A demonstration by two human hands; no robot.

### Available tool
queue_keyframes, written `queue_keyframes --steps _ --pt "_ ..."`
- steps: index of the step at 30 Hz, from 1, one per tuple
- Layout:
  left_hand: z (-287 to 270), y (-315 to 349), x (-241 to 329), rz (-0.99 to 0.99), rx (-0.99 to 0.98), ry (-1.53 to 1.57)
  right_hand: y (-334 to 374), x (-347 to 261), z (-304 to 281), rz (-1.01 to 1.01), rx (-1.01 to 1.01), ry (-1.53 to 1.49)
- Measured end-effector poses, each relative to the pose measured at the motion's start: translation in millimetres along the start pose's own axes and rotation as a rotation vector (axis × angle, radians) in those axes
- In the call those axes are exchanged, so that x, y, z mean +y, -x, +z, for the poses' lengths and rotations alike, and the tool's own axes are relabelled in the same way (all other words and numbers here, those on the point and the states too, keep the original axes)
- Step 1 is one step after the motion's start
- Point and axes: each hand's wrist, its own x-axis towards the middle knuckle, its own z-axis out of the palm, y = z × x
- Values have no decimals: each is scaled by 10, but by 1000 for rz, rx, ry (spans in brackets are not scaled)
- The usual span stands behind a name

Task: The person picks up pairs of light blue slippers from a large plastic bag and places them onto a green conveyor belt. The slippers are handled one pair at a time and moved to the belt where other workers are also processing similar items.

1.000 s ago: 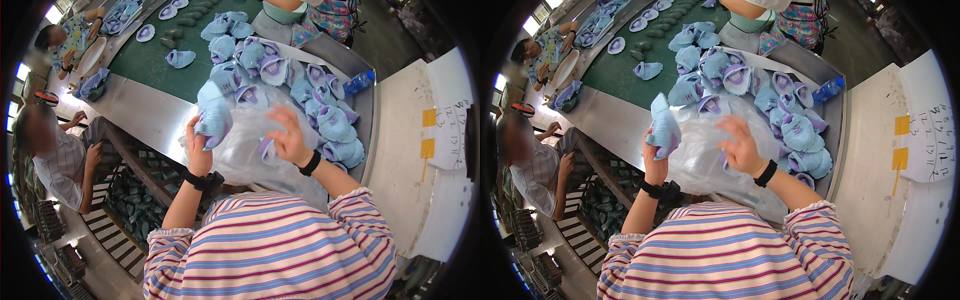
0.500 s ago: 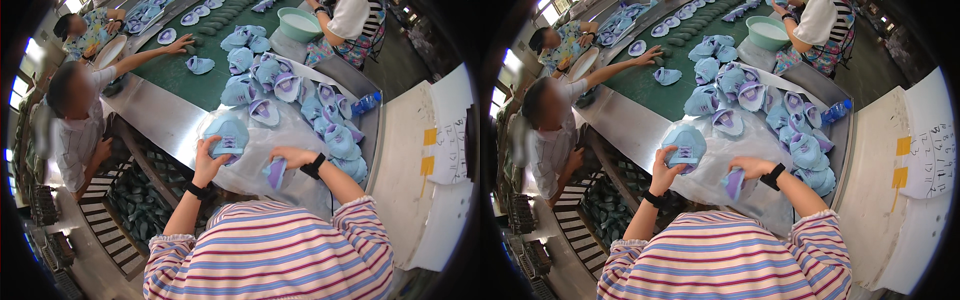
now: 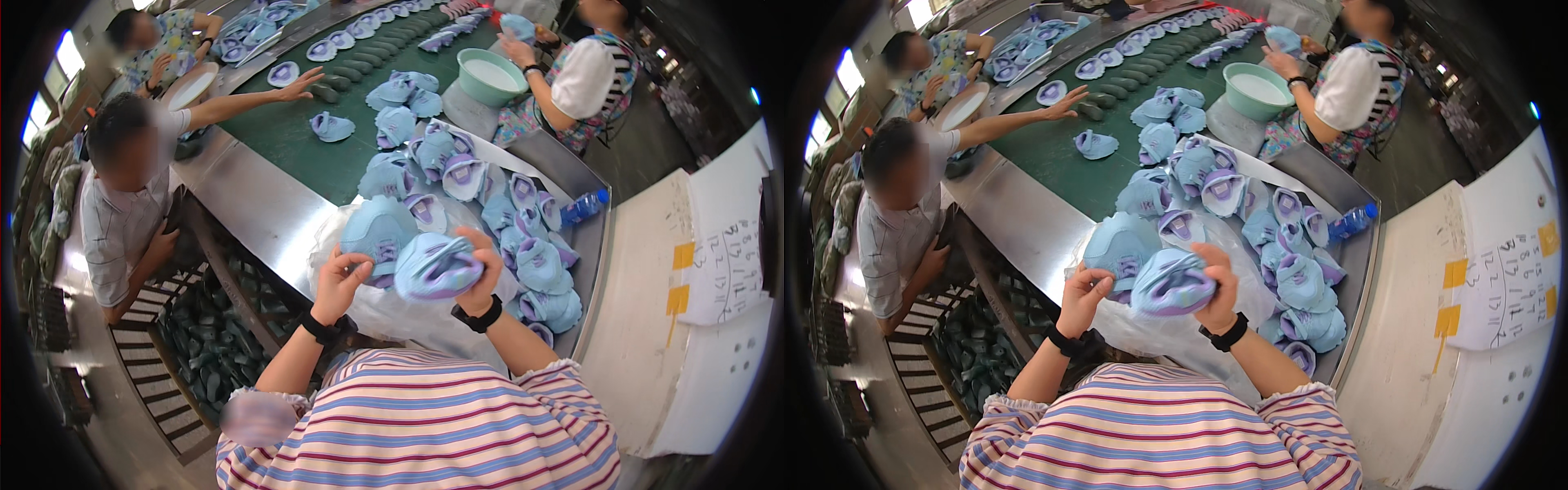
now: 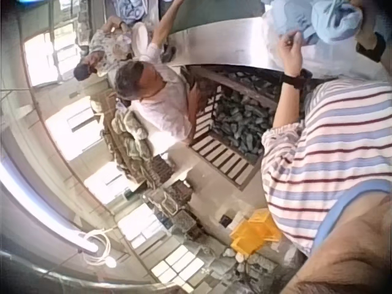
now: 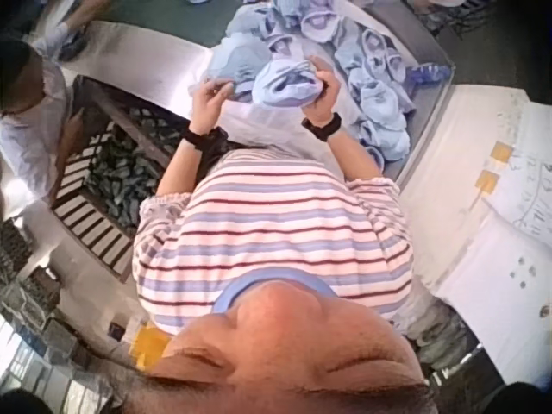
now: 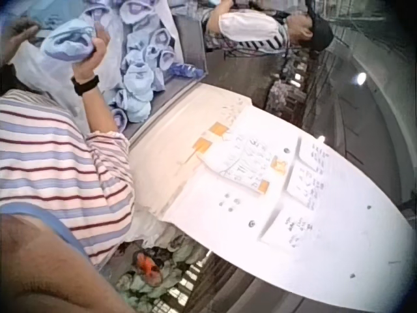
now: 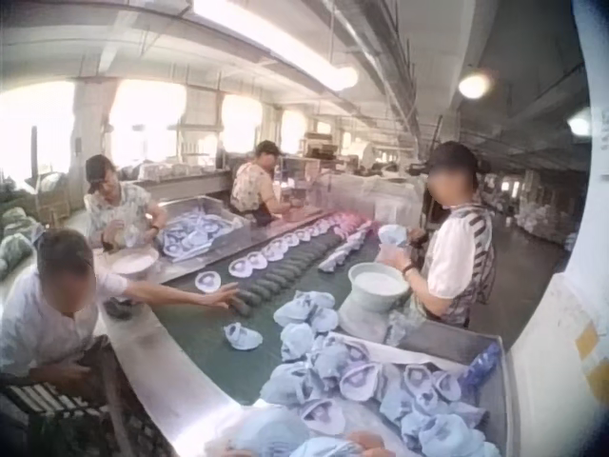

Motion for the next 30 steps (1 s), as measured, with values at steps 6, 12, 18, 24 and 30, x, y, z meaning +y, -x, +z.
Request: queue_keyframes --steps 6,12,18,24,30 --pt "-14 -111 -37 -319 -63 404 -151 73 24 106 87 108" --pt "-114 -376 -207 -314 90 515 -70 182 195 70 -736 207" --pt "-1035 -1252 -184 -1 405 120 308 180 -155 570 -1266 802" --pt "-2501 -2503 -1154 -377 597 -312 1080 451 -538 934 -1777 496" --pt "-2706 -3328 1 173 830 -636 589 233 -524 963 -1531 349"
